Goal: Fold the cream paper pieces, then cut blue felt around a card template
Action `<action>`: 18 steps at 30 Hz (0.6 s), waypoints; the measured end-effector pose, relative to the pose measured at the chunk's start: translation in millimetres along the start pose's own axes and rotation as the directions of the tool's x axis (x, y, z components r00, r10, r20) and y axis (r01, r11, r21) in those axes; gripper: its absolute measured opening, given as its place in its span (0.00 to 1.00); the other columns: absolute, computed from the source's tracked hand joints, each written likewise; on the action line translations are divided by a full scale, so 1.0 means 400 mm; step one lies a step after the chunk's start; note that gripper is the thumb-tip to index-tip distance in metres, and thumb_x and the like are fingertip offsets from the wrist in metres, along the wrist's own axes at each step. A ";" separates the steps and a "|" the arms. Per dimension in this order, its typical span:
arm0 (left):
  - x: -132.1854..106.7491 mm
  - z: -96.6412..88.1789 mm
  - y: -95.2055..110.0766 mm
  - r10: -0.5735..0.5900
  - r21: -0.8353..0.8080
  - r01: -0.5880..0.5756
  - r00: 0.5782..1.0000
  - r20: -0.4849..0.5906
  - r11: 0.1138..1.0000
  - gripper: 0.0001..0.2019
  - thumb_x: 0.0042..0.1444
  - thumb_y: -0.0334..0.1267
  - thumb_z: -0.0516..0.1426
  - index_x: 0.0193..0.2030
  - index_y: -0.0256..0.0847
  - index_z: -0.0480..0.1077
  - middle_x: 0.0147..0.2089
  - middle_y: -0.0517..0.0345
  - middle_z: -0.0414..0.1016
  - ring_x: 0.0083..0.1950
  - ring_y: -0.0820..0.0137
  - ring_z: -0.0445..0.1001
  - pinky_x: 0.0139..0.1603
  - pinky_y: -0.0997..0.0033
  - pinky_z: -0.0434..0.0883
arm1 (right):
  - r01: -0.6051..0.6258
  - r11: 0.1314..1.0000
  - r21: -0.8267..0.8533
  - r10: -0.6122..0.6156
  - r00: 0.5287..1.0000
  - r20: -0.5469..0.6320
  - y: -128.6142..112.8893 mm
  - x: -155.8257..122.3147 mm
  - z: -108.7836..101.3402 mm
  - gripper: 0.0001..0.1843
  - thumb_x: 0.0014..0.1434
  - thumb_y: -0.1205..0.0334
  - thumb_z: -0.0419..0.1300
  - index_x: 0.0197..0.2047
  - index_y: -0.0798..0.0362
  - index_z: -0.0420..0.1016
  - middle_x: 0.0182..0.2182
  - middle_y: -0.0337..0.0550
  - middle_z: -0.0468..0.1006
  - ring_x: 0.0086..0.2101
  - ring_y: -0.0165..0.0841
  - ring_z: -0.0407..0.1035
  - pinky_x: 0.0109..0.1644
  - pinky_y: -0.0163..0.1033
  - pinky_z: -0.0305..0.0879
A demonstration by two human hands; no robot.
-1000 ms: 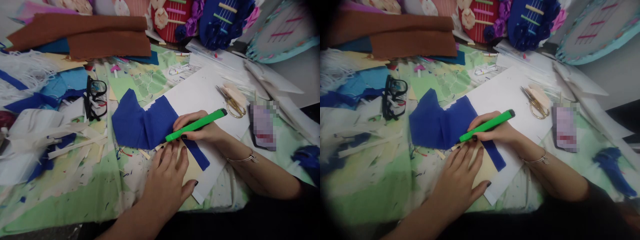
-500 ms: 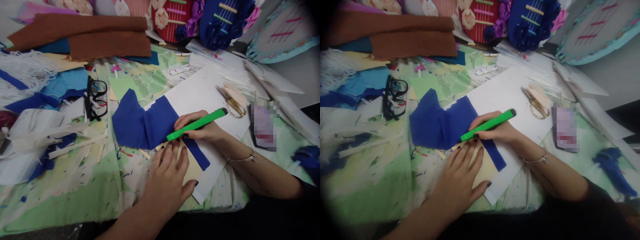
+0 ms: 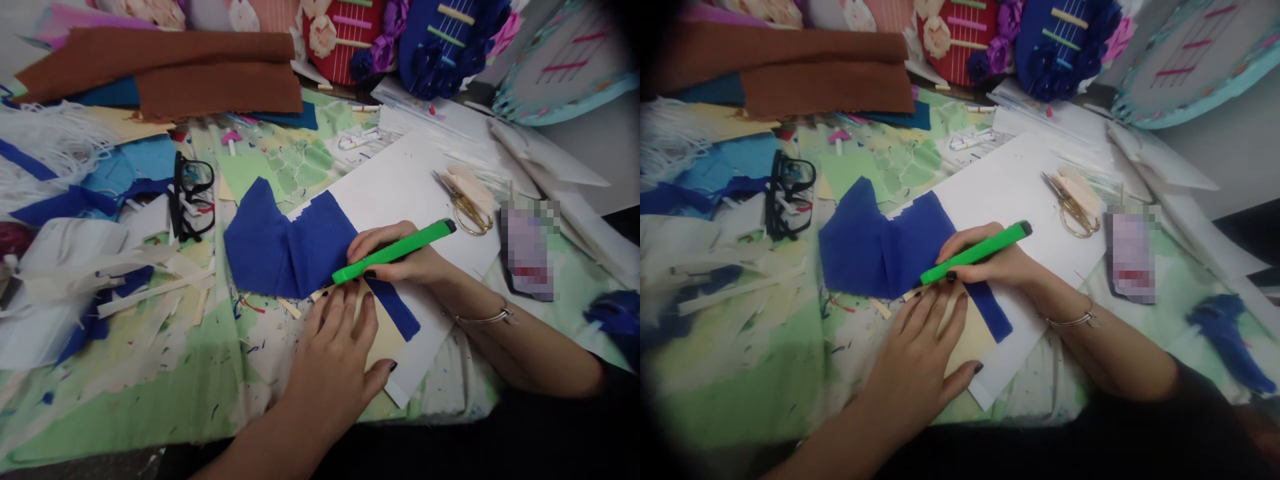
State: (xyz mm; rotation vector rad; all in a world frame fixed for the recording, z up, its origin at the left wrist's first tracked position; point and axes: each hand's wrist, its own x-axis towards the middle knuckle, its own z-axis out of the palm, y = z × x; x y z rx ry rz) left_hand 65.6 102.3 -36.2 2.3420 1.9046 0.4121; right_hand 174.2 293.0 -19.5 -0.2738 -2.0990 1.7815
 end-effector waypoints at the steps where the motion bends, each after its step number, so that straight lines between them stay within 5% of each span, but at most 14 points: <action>1: 0.000 0.000 0.000 -0.001 0.003 0.001 1.000 0.000 1.000 0.33 0.61 0.55 0.46 0.65 0.33 0.55 0.69 0.41 0.52 0.68 0.53 0.54 0.65 0.51 0.51 | 0.001 1.000 0.001 -0.001 1.000 -0.005 0.001 0.000 -0.002 0.11 0.50 0.66 0.67 0.38 0.58 0.79 0.35 0.48 0.79 0.38 0.34 0.73 0.42 0.38 0.70; 18: 0.001 0.001 0.000 -0.001 0.006 0.001 1.000 -0.030 1.000 0.33 0.61 0.55 0.47 0.65 0.33 0.56 0.68 0.40 0.54 0.68 0.53 0.52 0.65 0.52 0.52 | -0.020 0.999 -0.033 0.019 0.999 -0.028 0.001 -0.007 -0.012 0.10 0.50 0.63 0.67 0.37 0.58 0.79 0.35 0.48 0.79 0.36 0.33 0.73 0.40 0.36 0.69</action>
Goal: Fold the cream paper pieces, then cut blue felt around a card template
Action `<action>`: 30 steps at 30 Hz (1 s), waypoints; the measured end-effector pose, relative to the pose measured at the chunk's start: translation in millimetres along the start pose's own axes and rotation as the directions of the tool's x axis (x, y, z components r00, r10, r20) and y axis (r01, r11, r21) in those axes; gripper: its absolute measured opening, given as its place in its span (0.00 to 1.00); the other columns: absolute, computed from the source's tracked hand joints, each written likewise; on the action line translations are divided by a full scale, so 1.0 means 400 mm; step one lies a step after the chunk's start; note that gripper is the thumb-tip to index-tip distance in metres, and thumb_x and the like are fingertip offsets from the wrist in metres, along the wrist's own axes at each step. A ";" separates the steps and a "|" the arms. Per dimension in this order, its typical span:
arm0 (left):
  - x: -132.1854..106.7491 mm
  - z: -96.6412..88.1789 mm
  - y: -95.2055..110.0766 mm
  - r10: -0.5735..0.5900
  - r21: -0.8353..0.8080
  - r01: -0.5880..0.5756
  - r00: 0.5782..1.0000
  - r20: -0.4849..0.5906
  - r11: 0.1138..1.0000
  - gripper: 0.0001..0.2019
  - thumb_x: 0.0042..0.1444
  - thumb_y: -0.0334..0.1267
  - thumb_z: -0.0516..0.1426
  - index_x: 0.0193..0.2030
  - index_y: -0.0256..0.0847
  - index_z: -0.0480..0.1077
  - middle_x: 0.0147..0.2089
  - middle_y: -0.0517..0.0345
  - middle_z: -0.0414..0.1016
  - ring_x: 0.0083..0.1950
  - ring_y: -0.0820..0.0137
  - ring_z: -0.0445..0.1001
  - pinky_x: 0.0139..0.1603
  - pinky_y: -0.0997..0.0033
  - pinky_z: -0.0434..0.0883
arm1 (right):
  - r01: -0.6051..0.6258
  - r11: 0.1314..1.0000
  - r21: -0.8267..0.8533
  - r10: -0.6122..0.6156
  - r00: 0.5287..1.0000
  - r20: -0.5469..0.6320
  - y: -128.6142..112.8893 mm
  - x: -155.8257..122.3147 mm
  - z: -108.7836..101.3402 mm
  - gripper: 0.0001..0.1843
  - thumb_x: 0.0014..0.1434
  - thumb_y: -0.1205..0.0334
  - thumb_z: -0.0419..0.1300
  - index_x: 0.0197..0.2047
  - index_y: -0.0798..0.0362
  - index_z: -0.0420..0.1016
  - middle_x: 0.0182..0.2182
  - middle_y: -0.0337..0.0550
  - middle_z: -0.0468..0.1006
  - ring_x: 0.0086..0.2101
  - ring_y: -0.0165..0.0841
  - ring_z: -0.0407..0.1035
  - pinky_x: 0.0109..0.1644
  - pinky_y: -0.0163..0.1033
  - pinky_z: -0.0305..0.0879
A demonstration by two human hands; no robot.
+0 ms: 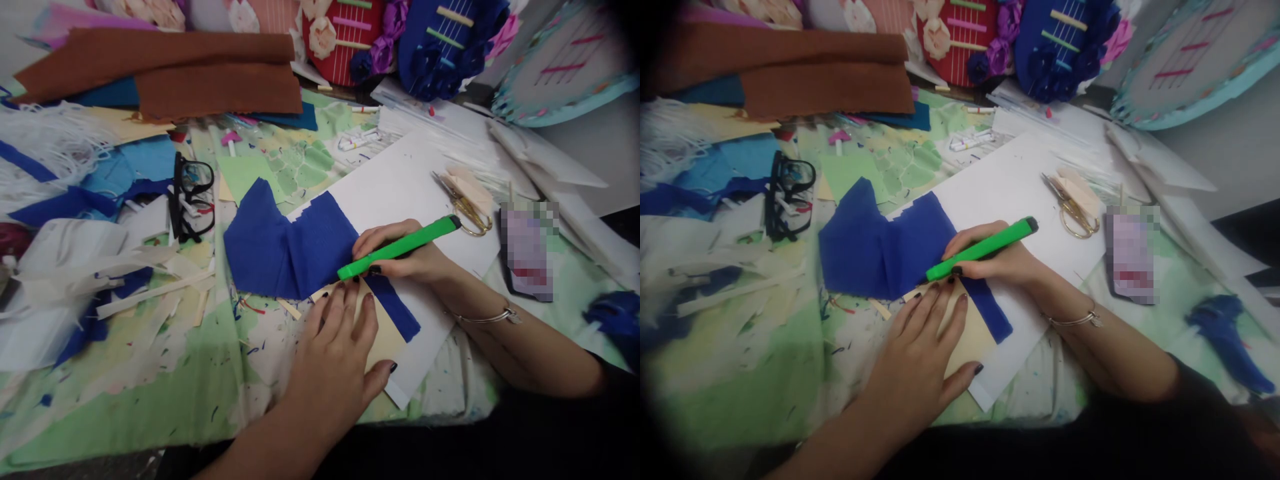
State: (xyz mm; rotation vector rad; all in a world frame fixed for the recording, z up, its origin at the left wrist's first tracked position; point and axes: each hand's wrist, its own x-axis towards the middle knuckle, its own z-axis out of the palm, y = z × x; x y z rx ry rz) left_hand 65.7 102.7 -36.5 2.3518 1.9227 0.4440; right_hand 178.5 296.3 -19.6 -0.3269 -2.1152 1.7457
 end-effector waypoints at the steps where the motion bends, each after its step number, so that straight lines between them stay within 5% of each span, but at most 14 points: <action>1: 0.000 0.001 -0.001 0.001 0.000 -0.001 1.000 -0.001 1.000 0.33 0.61 0.56 0.47 0.65 0.33 0.56 0.68 0.40 0.54 0.68 0.53 0.52 0.65 0.52 0.52 | 0.000 1.000 -0.001 0.000 1.000 -0.001 0.000 0.000 0.000 0.10 0.50 0.63 0.67 0.37 0.58 0.79 0.35 0.48 0.79 0.36 0.33 0.73 0.40 0.37 0.70; 30: 0.002 -0.004 0.002 -0.002 0.001 0.002 1.000 0.002 1.000 0.32 0.60 0.56 0.47 0.64 0.34 0.57 0.69 0.40 0.53 0.69 0.53 0.52 0.64 0.52 0.53 | -0.015 1.000 -0.028 0.015 1.000 0.001 -0.003 -0.007 -0.022 0.10 0.49 0.65 0.68 0.38 0.57 0.79 0.35 0.47 0.80 0.37 0.34 0.73 0.42 0.37 0.70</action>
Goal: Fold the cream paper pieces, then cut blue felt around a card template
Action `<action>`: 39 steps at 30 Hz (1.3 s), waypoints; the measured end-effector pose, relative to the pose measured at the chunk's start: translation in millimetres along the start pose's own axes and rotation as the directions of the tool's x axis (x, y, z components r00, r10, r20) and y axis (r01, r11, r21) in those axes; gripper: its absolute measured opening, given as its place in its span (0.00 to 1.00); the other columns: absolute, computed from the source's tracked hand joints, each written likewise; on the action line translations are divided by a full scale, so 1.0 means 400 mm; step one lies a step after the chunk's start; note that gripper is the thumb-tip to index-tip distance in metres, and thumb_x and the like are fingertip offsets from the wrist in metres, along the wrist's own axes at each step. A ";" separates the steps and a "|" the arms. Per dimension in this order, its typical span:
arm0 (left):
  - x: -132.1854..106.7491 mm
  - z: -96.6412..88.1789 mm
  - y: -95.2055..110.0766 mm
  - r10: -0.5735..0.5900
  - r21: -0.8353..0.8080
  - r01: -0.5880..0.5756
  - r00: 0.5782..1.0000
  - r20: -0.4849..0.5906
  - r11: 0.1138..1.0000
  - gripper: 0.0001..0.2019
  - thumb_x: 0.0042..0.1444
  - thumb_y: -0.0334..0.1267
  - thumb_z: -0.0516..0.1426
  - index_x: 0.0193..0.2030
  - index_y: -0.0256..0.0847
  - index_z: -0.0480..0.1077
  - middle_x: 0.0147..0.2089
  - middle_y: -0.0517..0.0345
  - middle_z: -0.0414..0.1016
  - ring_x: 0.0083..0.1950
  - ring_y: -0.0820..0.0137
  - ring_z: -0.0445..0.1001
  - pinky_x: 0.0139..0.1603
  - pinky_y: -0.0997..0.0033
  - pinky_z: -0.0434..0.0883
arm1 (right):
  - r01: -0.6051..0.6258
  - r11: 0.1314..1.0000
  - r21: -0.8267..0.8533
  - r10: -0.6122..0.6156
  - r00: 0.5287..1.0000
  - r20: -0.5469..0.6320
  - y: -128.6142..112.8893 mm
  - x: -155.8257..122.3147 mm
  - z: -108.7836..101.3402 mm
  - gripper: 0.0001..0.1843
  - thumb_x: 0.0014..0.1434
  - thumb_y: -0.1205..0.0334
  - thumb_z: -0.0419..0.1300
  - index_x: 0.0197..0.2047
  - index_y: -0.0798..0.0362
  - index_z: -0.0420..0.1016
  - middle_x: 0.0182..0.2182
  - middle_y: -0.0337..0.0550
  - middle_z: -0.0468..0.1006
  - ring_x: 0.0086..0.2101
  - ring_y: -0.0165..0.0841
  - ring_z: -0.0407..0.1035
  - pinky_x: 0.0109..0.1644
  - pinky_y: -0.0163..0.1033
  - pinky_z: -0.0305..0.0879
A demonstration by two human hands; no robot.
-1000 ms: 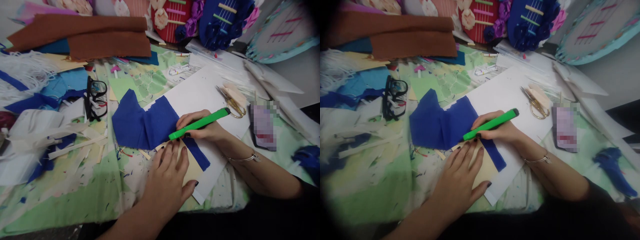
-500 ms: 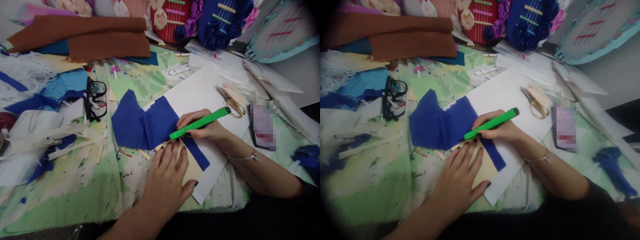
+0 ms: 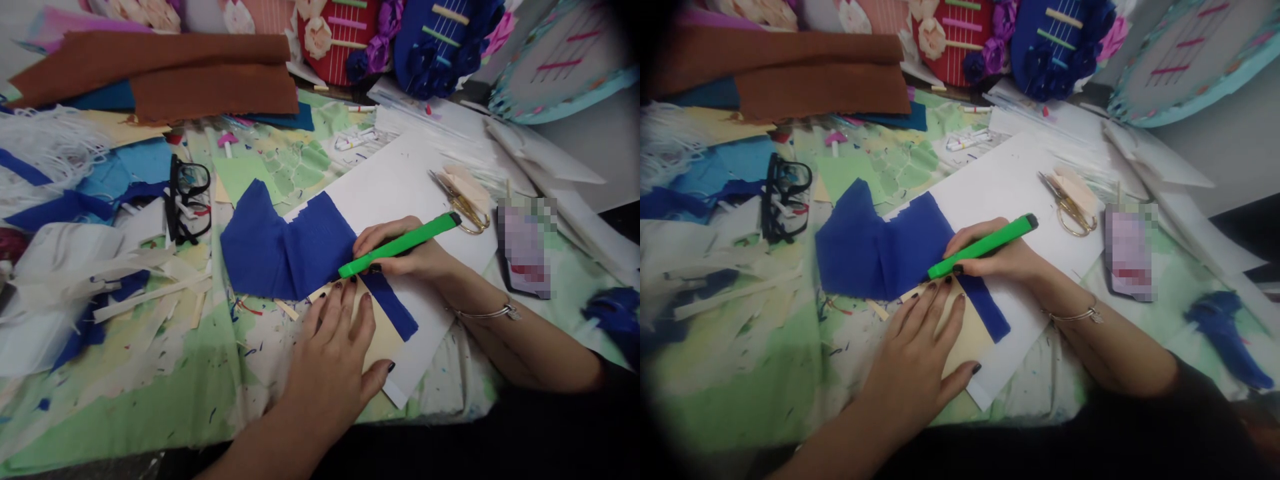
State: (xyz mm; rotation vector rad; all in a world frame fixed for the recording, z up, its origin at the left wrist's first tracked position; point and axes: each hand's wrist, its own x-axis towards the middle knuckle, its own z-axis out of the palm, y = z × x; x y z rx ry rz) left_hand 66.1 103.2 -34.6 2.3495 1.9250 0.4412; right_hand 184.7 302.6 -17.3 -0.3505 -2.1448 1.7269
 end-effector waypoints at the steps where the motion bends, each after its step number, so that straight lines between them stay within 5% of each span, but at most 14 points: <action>1: 0.000 0.000 0.000 -0.002 0.000 0.002 1.000 -0.003 1.000 0.32 0.60 0.56 0.47 0.64 0.34 0.57 0.69 0.40 0.53 0.69 0.53 0.52 0.64 0.52 0.53 | 0.000 1.000 0.007 0.000 1.000 -0.003 -0.001 0.000 -0.001 0.10 0.49 0.65 0.68 0.37 0.57 0.79 0.35 0.47 0.80 0.37 0.34 0.73 0.41 0.37 0.70; 39: -0.001 -0.001 0.001 -0.017 0.001 0.017 1.000 -0.002 1.000 0.33 0.59 0.57 0.48 0.64 0.36 0.59 0.69 0.42 0.53 0.68 0.55 0.54 0.64 0.55 0.53 | -0.002 1.000 0.016 0.002 1.000 -0.001 -0.007 -0.012 -0.042 0.12 0.51 0.61 0.67 0.38 0.58 0.79 0.34 0.48 0.79 0.31 0.31 0.73 0.34 0.34 0.71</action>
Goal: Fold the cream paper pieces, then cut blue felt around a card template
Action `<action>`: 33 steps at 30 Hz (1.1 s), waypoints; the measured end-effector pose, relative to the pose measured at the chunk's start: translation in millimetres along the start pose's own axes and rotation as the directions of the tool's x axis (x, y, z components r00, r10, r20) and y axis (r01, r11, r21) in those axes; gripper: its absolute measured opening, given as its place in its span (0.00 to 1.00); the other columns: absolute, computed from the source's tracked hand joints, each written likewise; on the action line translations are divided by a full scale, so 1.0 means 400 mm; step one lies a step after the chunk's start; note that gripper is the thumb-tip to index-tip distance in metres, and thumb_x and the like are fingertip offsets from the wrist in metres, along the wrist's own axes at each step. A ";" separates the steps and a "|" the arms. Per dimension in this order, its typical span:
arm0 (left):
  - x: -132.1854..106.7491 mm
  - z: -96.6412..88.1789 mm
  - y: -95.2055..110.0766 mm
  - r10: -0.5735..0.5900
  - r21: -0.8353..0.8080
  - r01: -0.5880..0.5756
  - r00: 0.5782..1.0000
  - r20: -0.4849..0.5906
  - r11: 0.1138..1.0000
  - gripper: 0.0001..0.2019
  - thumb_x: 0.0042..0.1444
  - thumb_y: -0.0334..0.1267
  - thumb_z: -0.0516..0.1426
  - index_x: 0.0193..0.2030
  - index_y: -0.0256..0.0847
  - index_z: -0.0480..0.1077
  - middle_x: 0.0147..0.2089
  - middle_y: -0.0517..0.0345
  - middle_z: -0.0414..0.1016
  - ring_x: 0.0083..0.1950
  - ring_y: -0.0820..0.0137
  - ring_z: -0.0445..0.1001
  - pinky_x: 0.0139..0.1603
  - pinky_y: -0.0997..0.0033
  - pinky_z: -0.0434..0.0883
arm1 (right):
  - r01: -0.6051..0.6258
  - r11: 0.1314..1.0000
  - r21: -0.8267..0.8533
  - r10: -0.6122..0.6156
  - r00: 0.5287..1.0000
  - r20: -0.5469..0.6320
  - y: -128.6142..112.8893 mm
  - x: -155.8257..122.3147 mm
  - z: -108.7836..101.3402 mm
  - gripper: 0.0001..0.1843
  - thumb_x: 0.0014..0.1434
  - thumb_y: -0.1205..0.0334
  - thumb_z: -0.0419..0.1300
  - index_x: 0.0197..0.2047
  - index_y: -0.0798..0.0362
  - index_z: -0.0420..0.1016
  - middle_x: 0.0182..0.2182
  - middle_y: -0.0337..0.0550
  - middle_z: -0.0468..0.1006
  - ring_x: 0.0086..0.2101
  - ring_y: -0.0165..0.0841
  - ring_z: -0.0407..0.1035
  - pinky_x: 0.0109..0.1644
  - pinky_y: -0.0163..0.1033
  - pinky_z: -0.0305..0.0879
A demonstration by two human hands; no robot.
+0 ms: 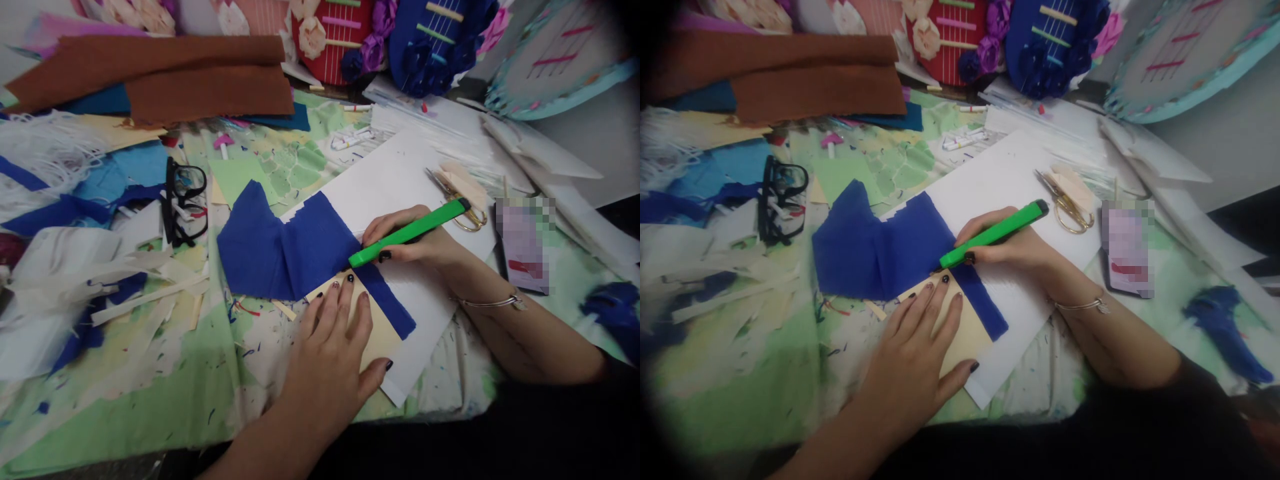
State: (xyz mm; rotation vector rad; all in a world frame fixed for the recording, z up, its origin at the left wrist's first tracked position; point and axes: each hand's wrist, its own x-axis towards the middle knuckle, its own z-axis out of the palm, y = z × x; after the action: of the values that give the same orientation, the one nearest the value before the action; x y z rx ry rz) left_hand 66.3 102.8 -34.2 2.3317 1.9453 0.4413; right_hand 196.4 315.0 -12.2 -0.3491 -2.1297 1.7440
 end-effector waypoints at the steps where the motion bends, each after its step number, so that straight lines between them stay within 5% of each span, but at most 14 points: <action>1: 0.000 0.000 0.000 0.000 0.000 0.000 1.000 -0.003 1.000 0.33 0.59 0.57 0.48 0.64 0.36 0.59 0.69 0.42 0.53 0.68 0.55 0.55 0.64 0.55 0.53 | 0.000 1.000 -0.001 0.000 1.000 -0.002 0.000 0.000 -0.001 0.12 0.51 0.61 0.67 0.38 0.58 0.79 0.34 0.48 0.79 0.30 0.31 0.73 0.34 0.34 0.70; 33: 0.001 -0.001 0.002 -0.005 0.000 0.005 1.000 0.013 1.000 0.32 0.60 0.56 0.47 0.65 0.37 0.58 0.69 0.43 0.52 0.68 0.55 0.54 0.65 0.55 0.53 | -0.011 1.000 -0.023 0.010 1.000 -0.027 0.005 -0.014 -0.032 0.12 0.49 0.61 0.68 0.37 0.58 0.79 0.34 0.49 0.80 0.32 0.34 0.74 0.34 0.36 0.71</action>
State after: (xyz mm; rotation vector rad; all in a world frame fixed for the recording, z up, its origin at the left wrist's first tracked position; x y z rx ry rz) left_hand 67.1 102.9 -33.3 2.3232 1.9449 0.4257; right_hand 207.0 324.5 -12.7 -0.3884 -2.1345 1.7120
